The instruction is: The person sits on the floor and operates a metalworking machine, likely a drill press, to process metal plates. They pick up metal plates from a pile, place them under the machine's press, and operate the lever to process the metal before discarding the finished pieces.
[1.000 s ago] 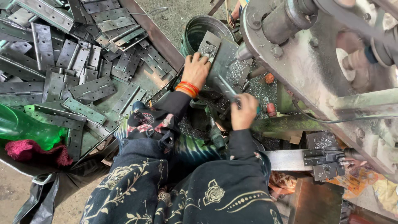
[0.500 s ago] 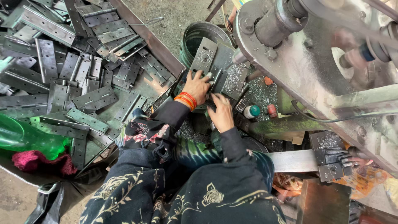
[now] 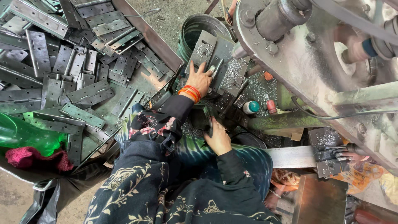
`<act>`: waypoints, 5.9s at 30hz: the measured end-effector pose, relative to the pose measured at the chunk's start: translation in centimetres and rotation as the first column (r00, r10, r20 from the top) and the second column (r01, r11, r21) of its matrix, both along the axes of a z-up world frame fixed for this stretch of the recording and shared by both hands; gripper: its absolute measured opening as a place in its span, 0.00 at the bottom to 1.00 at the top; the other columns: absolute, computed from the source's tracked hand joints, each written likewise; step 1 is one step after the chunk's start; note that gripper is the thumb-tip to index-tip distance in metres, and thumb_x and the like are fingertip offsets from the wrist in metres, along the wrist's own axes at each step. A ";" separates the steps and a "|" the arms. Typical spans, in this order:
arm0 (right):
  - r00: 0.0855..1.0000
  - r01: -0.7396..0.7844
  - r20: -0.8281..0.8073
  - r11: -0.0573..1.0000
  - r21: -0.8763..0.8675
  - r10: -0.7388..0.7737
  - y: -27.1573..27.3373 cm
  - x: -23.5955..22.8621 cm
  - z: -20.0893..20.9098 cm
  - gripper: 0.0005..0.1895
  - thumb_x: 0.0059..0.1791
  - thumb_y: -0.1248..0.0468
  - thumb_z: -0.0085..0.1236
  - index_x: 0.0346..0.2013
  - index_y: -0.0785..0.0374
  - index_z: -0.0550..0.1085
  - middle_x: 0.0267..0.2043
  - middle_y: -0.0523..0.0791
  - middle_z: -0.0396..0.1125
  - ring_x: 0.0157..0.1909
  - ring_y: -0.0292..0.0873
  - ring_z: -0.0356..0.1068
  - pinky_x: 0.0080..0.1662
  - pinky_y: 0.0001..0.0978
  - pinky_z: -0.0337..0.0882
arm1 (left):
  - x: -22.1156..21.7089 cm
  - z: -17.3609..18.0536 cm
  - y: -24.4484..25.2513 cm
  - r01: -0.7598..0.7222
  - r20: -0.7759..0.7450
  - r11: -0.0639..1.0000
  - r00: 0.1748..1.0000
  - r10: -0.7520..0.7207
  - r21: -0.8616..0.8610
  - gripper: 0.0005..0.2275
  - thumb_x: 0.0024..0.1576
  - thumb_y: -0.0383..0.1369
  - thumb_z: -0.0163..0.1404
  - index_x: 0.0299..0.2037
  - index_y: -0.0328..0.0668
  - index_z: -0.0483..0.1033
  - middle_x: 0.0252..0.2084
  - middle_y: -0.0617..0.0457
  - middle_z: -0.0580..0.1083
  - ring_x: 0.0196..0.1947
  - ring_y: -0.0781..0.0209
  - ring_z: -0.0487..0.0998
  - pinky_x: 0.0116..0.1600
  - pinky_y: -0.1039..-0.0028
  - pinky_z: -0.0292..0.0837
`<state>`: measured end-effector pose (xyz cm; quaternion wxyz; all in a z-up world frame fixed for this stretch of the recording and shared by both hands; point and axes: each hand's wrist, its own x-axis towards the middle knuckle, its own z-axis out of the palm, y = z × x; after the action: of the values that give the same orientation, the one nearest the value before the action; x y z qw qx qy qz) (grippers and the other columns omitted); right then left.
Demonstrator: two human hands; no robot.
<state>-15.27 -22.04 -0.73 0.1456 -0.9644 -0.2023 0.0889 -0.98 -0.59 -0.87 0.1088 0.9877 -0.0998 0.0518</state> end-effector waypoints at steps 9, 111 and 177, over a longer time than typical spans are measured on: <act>0.983 0.182 -0.057 0.968 0.171 -0.175 -1.1 -3.2 -9.2 0.50 0.41 0.58 0.70 0.73 0.57 0.54 0.57 0.59 0.67 0.54 0.62 0.71 0.53 0.50 0.73 | -0.5 -0.1 0.3 -0.007 0.059 0.999 0.998 0.005 0.034 0.14 0.61 0.36 0.47 0.54 0.48 0.81 0.66 0.58 0.69 0.76 0.42 0.51 0.70 0.24 0.35; 0.988 0.088 -0.135 0.989 0.118 -0.072 -2.4 0.0 -1.5 0.39 0.46 0.50 0.62 0.68 0.63 0.65 0.52 0.60 0.72 0.54 0.60 0.74 0.55 0.47 0.72 | -9.9 -1.4 13.0 -0.366 0.130 0.718 0.836 0.534 -0.592 0.17 0.52 0.41 0.57 0.51 0.49 0.81 0.57 0.51 0.75 0.58 0.45 0.71 0.58 0.55 0.71; 0.981 0.034 -0.186 0.993 -0.110 -0.054 0.8 1.4 3.2 0.49 0.42 0.49 0.63 0.73 0.60 0.54 0.53 0.59 0.70 0.52 0.63 0.72 0.52 0.50 0.73 | -1.1 0.7 -0.2 -0.046 0.020 0.997 0.999 0.047 -0.068 0.21 0.50 0.36 0.56 0.56 0.48 0.78 0.66 0.57 0.66 0.74 0.43 0.50 0.69 0.23 0.34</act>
<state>-13.88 -21.22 2.43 0.1147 -0.9623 -0.1610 0.1871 -2.07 -0.76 -0.15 0.1396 0.9849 -0.0761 0.0685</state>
